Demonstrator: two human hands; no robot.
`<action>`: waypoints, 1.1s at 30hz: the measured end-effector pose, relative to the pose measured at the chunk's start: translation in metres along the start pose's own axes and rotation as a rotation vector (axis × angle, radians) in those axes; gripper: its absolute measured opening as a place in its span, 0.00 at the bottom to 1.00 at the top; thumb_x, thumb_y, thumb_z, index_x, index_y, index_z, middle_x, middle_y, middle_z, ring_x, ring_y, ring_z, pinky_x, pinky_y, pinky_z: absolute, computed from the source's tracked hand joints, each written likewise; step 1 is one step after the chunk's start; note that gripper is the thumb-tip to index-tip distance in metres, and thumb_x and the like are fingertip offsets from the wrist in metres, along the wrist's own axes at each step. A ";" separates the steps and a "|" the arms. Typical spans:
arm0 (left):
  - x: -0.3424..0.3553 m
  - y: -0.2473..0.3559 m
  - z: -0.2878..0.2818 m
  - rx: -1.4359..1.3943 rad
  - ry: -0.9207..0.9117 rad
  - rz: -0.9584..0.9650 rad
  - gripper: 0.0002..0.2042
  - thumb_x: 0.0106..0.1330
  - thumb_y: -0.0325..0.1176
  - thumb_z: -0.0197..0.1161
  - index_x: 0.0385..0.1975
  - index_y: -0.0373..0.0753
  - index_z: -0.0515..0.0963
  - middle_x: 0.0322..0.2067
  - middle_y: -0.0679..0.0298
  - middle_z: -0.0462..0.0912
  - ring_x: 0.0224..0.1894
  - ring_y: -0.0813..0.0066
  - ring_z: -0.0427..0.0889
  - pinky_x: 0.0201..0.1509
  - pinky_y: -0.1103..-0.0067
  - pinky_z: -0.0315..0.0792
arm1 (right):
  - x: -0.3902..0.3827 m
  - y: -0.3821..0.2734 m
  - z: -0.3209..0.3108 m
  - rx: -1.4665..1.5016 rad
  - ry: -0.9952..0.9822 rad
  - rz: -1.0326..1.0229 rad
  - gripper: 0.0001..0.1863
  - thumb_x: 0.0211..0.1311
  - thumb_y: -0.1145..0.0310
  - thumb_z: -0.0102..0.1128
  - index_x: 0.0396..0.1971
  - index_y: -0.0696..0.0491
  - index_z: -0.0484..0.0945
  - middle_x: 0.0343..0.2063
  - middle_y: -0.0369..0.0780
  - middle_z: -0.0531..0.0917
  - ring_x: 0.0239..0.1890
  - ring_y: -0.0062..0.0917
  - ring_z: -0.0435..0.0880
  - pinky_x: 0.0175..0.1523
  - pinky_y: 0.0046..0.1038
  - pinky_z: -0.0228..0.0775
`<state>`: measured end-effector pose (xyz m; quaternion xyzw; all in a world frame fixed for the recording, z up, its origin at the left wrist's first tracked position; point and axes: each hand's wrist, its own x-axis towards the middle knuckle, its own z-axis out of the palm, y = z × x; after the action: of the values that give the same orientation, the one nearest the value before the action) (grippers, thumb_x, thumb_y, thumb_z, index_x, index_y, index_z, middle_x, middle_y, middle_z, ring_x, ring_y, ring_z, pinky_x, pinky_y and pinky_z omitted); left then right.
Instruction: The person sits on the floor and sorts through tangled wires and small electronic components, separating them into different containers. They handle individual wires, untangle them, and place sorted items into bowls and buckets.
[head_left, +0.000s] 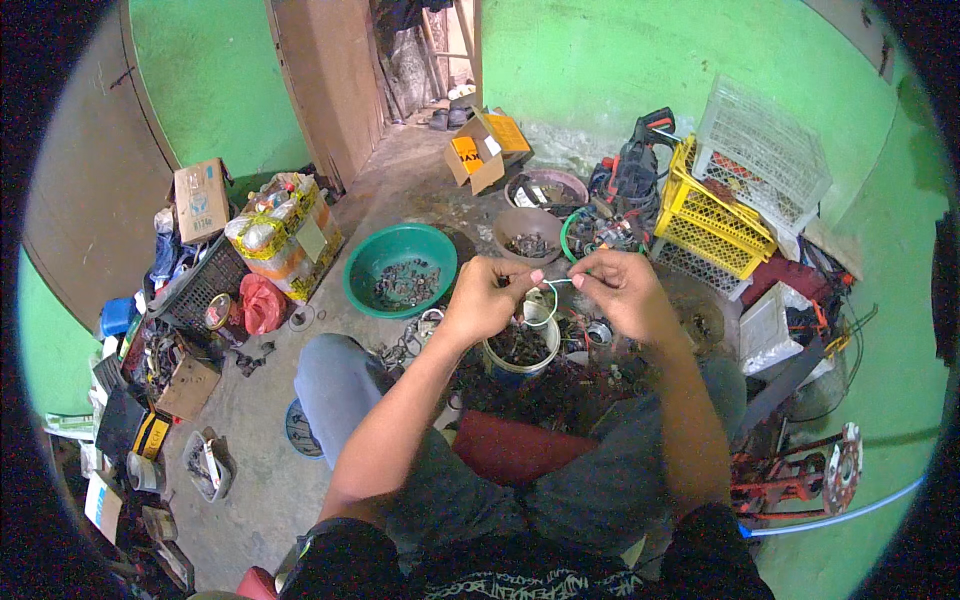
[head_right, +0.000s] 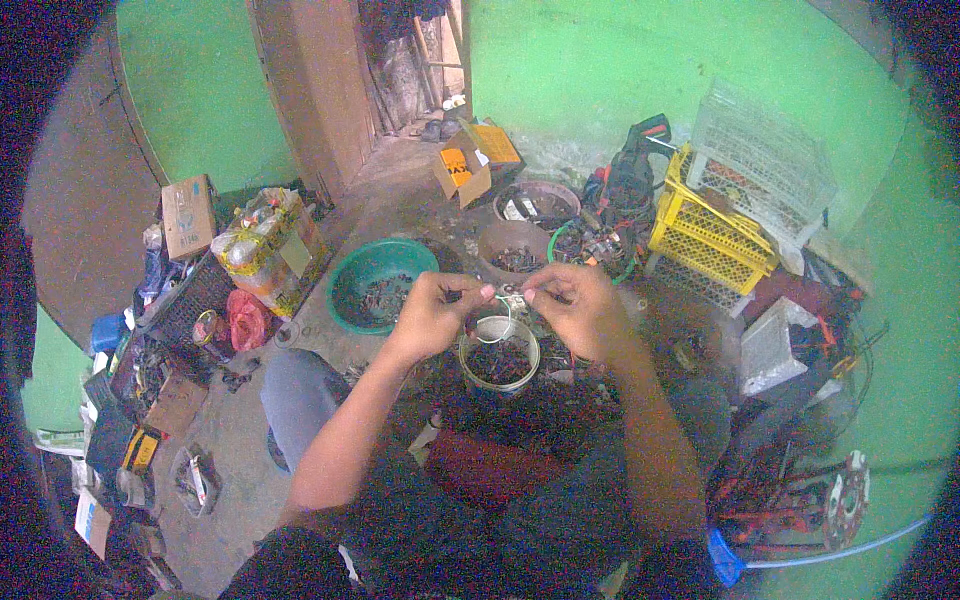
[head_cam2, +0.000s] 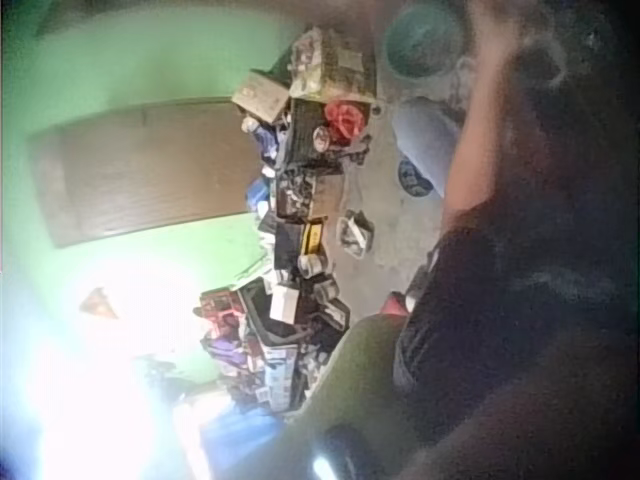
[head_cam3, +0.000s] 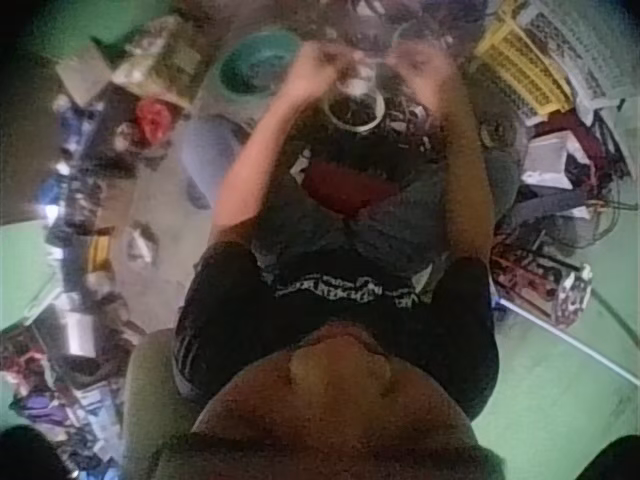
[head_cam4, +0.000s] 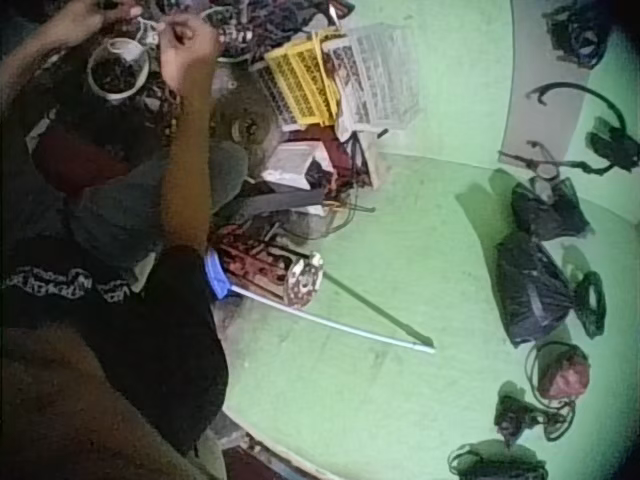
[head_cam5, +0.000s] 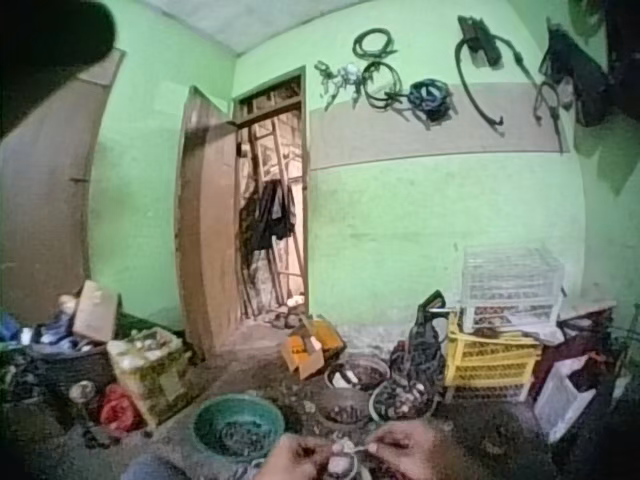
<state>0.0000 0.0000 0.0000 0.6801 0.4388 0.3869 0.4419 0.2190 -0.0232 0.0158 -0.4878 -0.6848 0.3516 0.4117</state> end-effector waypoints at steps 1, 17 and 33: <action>0.001 -0.004 0.001 0.040 0.028 0.044 0.10 0.69 0.33 0.62 0.34 0.33 0.86 0.18 0.62 0.83 0.19 0.81 0.78 0.26 0.79 0.71 | -0.001 -0.001 0.001 -0.108 0.020 -0.122 0.07 0.63 0.72 0.63 0.39 0.57 0.83 0.24 0.35 0.83 0.26 0.16 0.76 0.33 0.22 0.68; -0.006 0.002 0.002 -0.333 -0.014 0.022 0.11 0.72 0.34 0.59 0.31 0.33 0.80 0.20 0.64 0.80 0.20 0.78 0.79 0.22 0.81 0.71 | -0.002 0.022 0.029 -0.084 0.140 -0.172 0.05 0.61 0.76 0.62 0.36 0.58 0.79 0.30 0.45 0.85 0.34 0.30 0.86 0.41 0.30 0.74; -0.006 -0.009 0.005 -0.132 0.152 0.178 0.08 0.69 0.28 0.61 0.32 0.29 0.82 0.22 0.62 0.82 0.19 0.81 0.78 0.22 0.80 0.70 | -0.003 0.019 0.041 0.307 -0.004 -0.098 0.06 0.64 0.81 0.58 0.40 0.61 0.80 0.33 0.37 0.85 0.34 0.15 0.81 0.38 0.19 0.73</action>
<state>0.0000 -0.0052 -0.0110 0.6544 0.3824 0.5031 0.4152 0.1893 -0.0242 -0.0187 -0.3844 -0.6468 0.4327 0.4967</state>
